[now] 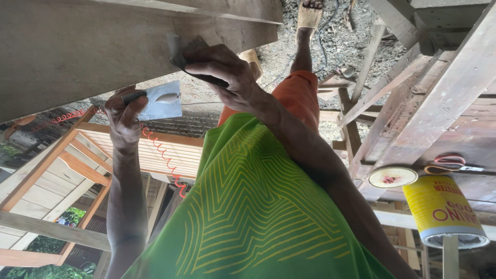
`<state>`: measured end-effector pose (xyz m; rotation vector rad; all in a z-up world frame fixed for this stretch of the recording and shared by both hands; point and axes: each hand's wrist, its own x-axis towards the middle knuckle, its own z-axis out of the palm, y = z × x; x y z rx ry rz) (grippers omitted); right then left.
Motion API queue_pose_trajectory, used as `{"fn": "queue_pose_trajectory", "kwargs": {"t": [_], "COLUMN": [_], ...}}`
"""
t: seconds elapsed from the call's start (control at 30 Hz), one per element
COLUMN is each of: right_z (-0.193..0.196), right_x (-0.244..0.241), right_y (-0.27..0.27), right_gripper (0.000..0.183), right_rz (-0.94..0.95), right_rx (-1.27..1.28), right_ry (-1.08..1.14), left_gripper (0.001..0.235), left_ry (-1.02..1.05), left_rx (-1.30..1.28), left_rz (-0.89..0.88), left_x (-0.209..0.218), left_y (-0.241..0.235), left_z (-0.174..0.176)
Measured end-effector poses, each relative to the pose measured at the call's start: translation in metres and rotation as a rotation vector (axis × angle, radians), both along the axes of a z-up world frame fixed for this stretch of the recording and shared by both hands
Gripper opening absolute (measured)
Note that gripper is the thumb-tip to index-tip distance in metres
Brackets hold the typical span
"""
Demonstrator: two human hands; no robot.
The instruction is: The person sands a wooden frame using a sanding block, moving along the edges and surfaces of the frame. The person repeatedly rubs the sanding block against the wood to smooth it.
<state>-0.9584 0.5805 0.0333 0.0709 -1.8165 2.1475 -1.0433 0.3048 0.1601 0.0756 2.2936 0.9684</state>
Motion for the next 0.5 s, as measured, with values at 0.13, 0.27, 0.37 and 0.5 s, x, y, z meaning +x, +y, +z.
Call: {"fn": "queue_pose_trajectory", "kwargs": {"t": [0.13, 0.27, 0.37, 0.5], "right_z": [-0.031, -0.105, -0.176, -0.264], "right_x": [0.025, 0.061, 0.085, 0.116], "right_y": [0.018, 0.028, 0.018, -0.003], "right_gripper": [0.027, 0.030, 0.043, 0.041], "right_rz": [0.146, 0.290, 0.094, -0.098], "right_rx": [-0.023, -0.569, -0.458, -0.053], "right_ry": [0.028, -0.388, -0.095, -0.299], "left_gripper": [0.024, 0.022, 0.020, 0.010], "left_ry": [0.048, 0.086, -0.029, 0.064], "left_rx": [0.049, -0.034, -0.049, 0.171], "left_rz": [-0.063, -0.071, 0.123, 0.167], "left_x": [-0.005, -0.001, 0.001, 0.007], "left_y": [0.005, -0.009, -0.026, -0.026], "left_z": [0.002, -0.001, -0.001, 0.005]}}
